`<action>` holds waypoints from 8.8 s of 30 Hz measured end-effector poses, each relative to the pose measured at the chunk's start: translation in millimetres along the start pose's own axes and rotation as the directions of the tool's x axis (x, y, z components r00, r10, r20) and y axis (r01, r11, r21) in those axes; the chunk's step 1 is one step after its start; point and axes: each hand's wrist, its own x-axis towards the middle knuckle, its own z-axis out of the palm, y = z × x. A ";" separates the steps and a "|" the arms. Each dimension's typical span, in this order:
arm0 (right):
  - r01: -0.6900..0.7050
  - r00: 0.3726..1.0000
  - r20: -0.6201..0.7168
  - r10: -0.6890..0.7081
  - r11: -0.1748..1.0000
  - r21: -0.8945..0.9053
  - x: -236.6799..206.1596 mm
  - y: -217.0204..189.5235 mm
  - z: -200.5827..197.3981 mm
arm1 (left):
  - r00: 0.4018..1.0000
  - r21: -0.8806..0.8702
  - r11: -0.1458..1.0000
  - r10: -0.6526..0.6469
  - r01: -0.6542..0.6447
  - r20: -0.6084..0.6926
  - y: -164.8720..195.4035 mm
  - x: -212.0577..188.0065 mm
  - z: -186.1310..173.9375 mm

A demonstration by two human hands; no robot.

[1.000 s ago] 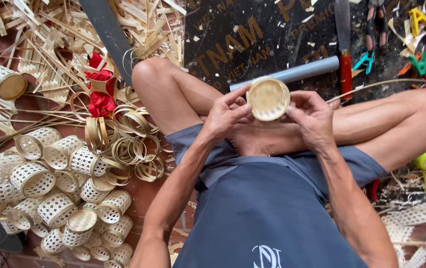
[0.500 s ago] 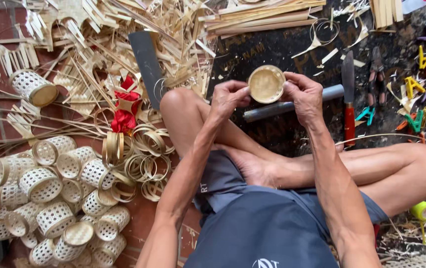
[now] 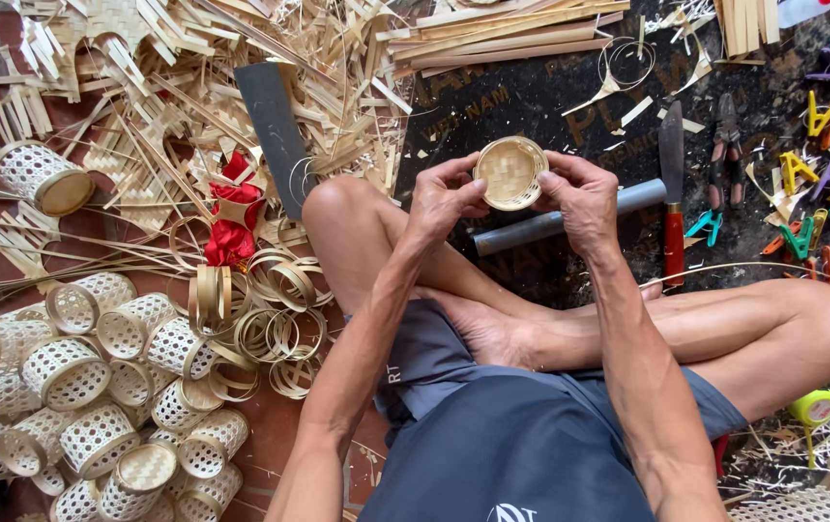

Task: The person sits on the floor assembling small woven bamboo baskets. They bend and fit thin bamboo strips around the basket rims, press the strips into place, and apply glue from a squeeze bottle to secure the rim of a basket.

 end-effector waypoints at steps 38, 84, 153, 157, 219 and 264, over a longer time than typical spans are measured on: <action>0.254 0.678 -0.478 -0.558 0.789 -0.559 125.4 -33.9 -187.7 | 0.912 -0.798 0.518 0.077 0.308 0.402 -2.5 -66.8 44.2; 0.563 0.793 0.058 -0.607 0.766 0.309 -89.9 -140.2 -77.4 | 0.826 -0.797 0.488 0.233 0.357 0.513 24.0 -41.4 79.7; 0.658 0.710 -0.087 -0.699 0.702 -0.271 -33.9 -118.4 -196.8 | 0.866 0.062 0.971 0.175 -0.229 0.468 51.4 -9.3 231.2; 0.354 0.799 0.484 0.357 0.373 -0.858 -5.5 -76.7 -223.1 | 0.914 0.150 0.963 0.152 -0.222 0.375 25.9 -2.8 194.3; -0.611 0.765 -0.598 -0.239 0.025 -0.791 -133.2 -54.3 -554.4 | 0.543 0.561 0.461 -0.187 -0.688 0.819 -67.0 77.3 504.0; -0.334 0.560 -0.822 -0.106 0.878 -0.341 -97.8 -45.0 -612.9 | 0.550 0.580 0.528 -0.235 -0.620 0.802 -70.5 81.1 503.6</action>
